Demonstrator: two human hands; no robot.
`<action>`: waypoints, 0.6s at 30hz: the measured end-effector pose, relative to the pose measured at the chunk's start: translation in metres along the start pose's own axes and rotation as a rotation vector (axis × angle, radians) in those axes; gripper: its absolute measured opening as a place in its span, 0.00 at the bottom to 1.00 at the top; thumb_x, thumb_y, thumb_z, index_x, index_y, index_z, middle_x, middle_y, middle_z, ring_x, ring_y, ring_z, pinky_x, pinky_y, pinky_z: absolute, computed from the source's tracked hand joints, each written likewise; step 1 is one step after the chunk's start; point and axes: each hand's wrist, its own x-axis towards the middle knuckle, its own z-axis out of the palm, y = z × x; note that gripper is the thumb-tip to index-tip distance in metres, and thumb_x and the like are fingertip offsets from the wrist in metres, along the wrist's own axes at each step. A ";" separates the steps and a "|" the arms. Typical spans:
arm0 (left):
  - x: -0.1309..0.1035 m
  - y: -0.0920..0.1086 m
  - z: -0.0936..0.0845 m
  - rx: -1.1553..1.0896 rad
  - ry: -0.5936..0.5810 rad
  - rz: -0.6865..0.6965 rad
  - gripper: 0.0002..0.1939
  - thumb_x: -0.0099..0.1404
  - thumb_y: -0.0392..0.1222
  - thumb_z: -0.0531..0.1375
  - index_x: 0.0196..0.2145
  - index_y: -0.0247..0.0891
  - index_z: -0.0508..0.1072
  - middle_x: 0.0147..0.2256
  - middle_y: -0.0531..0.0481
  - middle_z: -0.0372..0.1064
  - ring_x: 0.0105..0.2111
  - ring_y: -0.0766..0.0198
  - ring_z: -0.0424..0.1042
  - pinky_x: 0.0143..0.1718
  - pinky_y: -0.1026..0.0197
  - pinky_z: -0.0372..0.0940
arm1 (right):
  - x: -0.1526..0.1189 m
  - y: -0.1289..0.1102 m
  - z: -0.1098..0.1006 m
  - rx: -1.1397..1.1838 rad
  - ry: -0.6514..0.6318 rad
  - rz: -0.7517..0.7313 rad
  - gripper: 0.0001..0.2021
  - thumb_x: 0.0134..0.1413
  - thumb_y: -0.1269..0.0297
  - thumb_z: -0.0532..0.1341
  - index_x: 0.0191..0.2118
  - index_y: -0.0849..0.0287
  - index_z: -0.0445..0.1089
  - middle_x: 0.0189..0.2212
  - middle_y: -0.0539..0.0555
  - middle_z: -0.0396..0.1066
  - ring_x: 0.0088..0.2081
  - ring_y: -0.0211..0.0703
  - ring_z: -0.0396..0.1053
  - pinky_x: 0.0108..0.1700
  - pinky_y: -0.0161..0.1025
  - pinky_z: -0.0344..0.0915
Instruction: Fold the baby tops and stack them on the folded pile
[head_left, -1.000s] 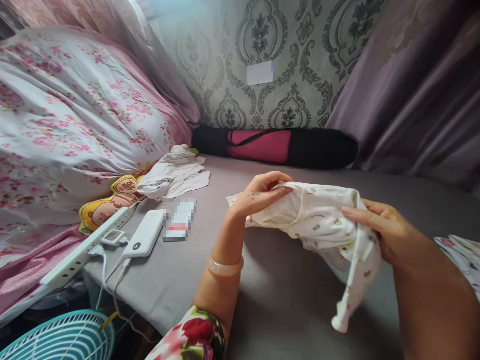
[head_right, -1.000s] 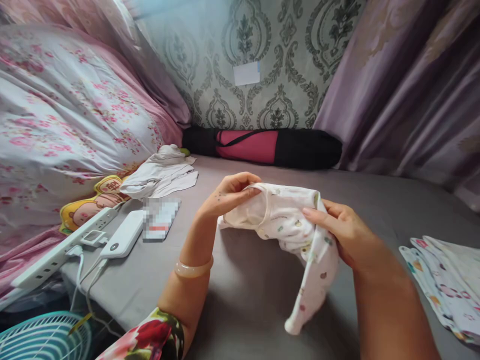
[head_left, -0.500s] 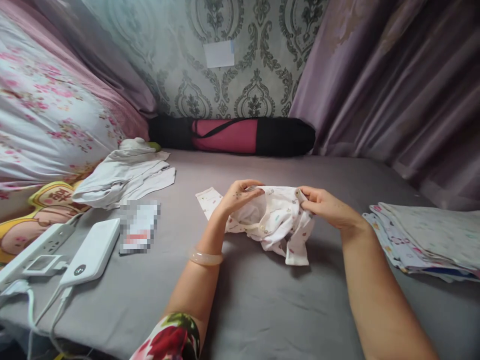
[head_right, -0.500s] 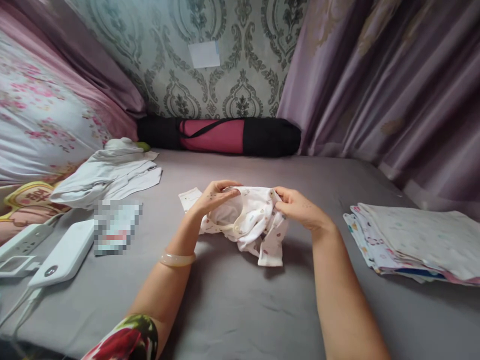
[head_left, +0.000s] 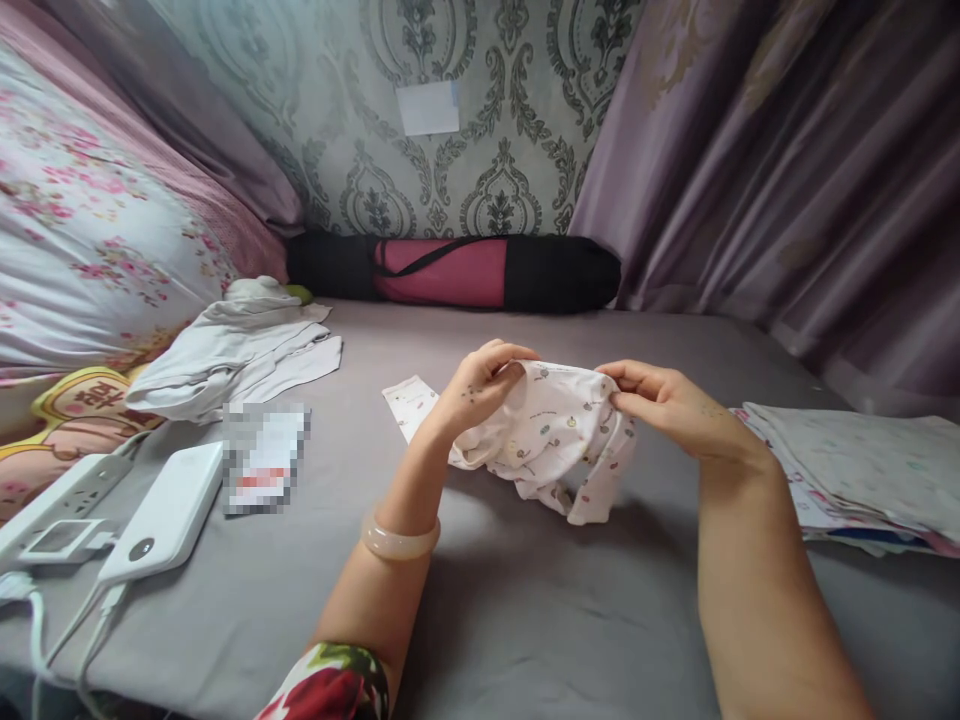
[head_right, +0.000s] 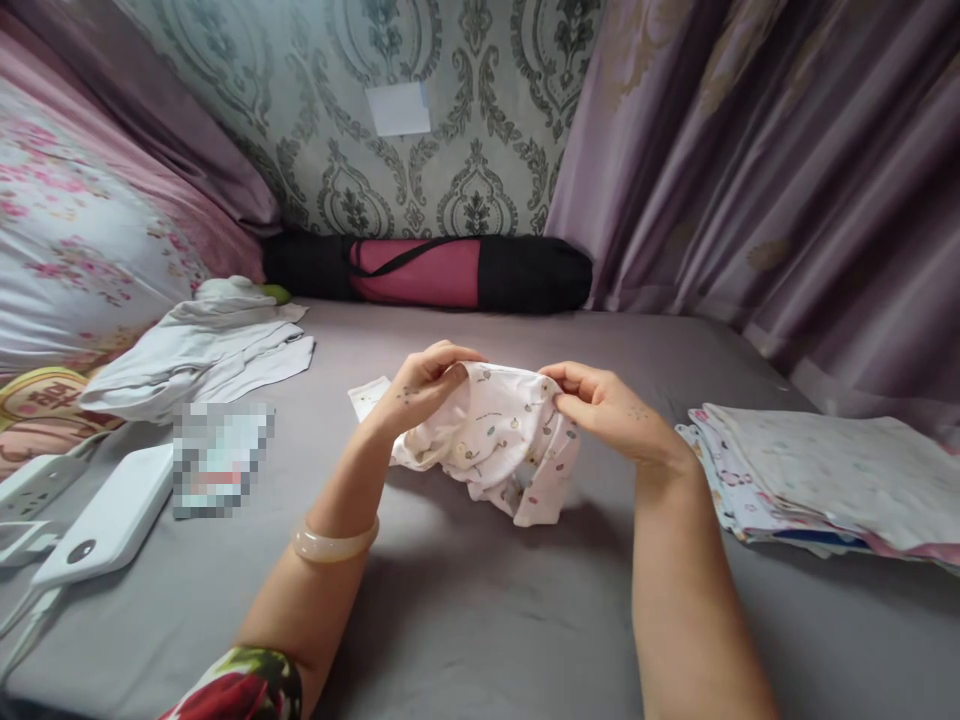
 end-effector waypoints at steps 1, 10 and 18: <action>0.000 -0.002 0.002 -0.041 -0.029 -0.030 0.11 0.65 0.38 0.57 0.42 0.38 0.78 0.36 0.48 0.71 0.36 0.65 0.69 0.39 0.62 0.64 | 0.001 0.006 -0.003 -0.022 -0.002 0.016 0.16 0.51 0.59 0.61 0.46 0.55 0.74 0.39 0.52 0.77 0.39 0.44 0.72 0.38 0.37 0.67; -0.007 -0.020 0.023 -0.342 -0.156 -0.296 0.19 0.59 0.54 0.64 0.37 0.33 0.78 0.35 0.48 0.75 0.39 0.60 0.71 0.41 0.62 0.64 | 0.022 0.035 0.010 -0.415 0.184 -0.045 0.11 0.57 0.63 0.56 0.40 0.55 0.76 0.40 0.54 0.78 0.42 0.48 0.73 0.47 0.43 0.66; -0.007 -0.002 0.019 -0.391 -0.235 -0.302 0.20 0.58 0.55 0.65 0.33 0.33 0.75 0.29 0.50 0.70 0.30 0.67 0.67 0.32 0.65 0.60 | 0.020 0.002 0.047 -0.021 0.018 -0.245 0.17 0.57 0.53 0.62 0.49 0.54 0.73 0.48 0.54 0.75 0.50 0.46 0.71 0.54 0.43 0.65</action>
